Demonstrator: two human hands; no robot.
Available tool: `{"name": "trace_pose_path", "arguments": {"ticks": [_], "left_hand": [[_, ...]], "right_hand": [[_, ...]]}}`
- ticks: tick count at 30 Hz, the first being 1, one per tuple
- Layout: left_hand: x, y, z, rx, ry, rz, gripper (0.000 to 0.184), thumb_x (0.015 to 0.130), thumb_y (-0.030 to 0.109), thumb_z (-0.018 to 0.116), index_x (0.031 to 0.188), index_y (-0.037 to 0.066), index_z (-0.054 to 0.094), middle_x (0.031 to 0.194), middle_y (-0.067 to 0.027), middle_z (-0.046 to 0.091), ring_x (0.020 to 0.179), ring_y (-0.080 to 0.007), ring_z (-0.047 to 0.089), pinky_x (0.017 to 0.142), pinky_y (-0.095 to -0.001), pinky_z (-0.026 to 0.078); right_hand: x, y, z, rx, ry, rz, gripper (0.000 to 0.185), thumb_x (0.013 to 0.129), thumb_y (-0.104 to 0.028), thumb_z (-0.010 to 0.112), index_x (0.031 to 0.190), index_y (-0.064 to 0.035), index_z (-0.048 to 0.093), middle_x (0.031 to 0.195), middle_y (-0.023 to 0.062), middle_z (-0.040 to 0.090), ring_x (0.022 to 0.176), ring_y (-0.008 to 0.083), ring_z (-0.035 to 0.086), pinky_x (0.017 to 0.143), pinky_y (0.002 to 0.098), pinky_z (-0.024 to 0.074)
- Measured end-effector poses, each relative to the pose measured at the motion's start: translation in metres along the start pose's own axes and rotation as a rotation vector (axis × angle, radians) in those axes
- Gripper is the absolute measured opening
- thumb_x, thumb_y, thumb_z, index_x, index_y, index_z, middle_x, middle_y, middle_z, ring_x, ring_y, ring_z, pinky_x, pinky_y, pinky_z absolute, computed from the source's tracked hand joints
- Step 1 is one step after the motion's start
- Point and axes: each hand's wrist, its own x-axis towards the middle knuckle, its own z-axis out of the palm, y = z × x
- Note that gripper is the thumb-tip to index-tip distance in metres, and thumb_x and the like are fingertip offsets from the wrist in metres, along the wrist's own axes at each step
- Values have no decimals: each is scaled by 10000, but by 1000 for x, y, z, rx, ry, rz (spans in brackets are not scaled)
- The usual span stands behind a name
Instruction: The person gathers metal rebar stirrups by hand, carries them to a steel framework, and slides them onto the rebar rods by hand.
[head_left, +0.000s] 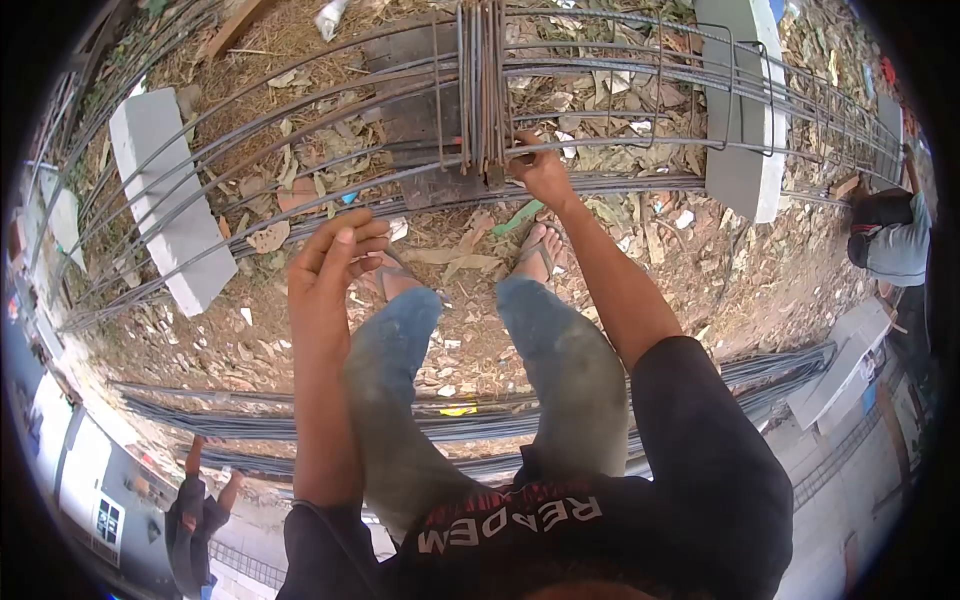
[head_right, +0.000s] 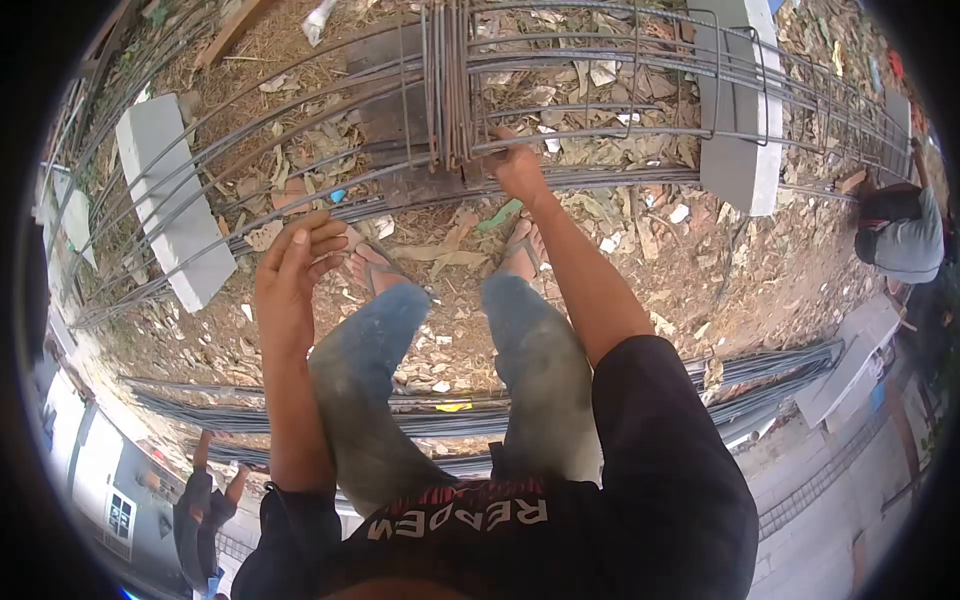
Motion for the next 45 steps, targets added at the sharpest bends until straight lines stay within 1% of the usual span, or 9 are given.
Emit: {"name": "trace_pose_path", "arguments": {"ticks": [7,13,17,21,27,30,36,42,45], "left_hand": [[69,-12,22,398,-239,168,506,953,184,659,1424,51,526,1345,-142,609,1250,-225,563,1048,-357,431],[70,-4,26,653,-158,551,611,888,237,696,1439,47,514,1340,-143,615,1280,-251,548,1047,-384,423],[90,-13,19,592,-132,645,562,937,241,660,1443,47,509,1396,-144,571,1297,-256,536,1070,-386,415],[123,-14,18,275,-203,349,640,971,370,656,1452,-9,468,1421,-194,533,1338,-292,499,1114,-419,394],[195,-37,41,232,-292,22,728,971,461,640,1462,-33,432,1457,-219,491,1358,-311,476,1159,-416,346],[198,-40,73,131,-320,11,710,958,501,644,1400,-31,482,1354,-229,575,1253,-307,575,1108,-466,416],[239,-66,107,-42,-399,-53,460,963,443,659,1175,36,628,1074,-135,718,935,-274,717,809,-414,596],[243,-72,123,-185,-349,-80,324,949,290,710,1145,41,642,1009,-102,724,939,-265,721,777,-427,632],[242,-70,130,-268,-335,-22,325,957,259,700,1171,27,626,1017,-118,719,925,-261,721,770,-417,636]], "right_hand": [[-11,14,-17,-300,-19,-208,414,815,-282,809,1080,3,667,808,118,673,781,213,636,718,344,505],[-57,105,-61,112,-129,-50,364,778,-246,814,975,24,670,859,151,720,714,300,656,720,393,524],[-110,153,-108,-153,196,21,339,795,-220,779,1035,3,692,910,132,740,805,288,701,773,397,543],[-139,109,-123,-610,519,83,348,838,-248,721,1107,-28,702,974,145,746,909,314,719,818,404,548],[-102,-48,-107,-289,414,-412,267,914,-191,668,1088,10,691,918,159,725,802,238,694,738,375,536],[-64,-88,-78,-501,295,-501,282,937,-227,635,1101,-5,690,963,192,719,896,368,694,811,446,542],[-40,-67,-26,-400,-129,-772,287,926,-201,648,1135,-12,696,1027,188,721,975,358,684,857,438,528],[-62,-33,-113,80,734,-512,229,939,-172,655,1076,-3,724,814,76,711,709,116,649,651,284,516],[-72,24,-169,60,1135,-284,289,878,-223,678,1068,-9,717,870,157,741,778,248,714,735,369,539]]}}
